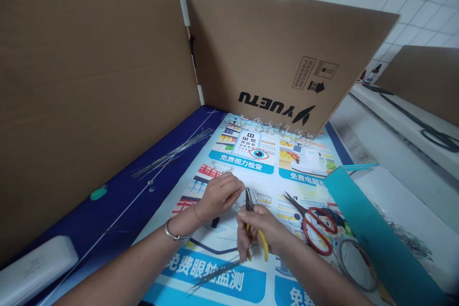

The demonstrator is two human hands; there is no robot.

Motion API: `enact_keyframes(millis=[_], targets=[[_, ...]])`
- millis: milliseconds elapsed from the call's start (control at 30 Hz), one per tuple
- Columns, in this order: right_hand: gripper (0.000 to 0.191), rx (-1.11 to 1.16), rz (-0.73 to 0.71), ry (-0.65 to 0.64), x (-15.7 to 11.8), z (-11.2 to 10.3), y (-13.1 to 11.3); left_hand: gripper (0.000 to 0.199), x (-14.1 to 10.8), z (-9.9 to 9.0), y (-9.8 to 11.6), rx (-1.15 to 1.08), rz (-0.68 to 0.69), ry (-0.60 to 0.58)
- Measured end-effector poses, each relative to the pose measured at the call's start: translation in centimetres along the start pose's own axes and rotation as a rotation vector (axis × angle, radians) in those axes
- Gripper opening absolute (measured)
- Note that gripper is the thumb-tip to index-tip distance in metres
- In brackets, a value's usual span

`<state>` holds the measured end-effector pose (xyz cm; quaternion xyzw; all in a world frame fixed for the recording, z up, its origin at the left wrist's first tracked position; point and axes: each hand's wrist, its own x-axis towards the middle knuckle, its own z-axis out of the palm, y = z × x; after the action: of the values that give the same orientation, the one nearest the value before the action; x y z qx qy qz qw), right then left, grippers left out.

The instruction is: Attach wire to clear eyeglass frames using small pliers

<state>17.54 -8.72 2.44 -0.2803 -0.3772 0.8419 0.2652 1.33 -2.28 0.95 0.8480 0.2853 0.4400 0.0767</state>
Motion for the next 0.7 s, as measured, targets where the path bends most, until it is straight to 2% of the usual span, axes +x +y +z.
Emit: enact_keyframes(millis=[433,700], targets=[[0.029,0.186,-0.002,-0.119,-0.12,0.27,-0.06,0.009,-0.25,0.09,-0.14,0.034,0.051,0.027],[0.024,0.106,0.007,-0.077,-0.19,0.34,-0.32,0.009,-0.18,-0.07,0.07,0.004,0.012,0.022]])
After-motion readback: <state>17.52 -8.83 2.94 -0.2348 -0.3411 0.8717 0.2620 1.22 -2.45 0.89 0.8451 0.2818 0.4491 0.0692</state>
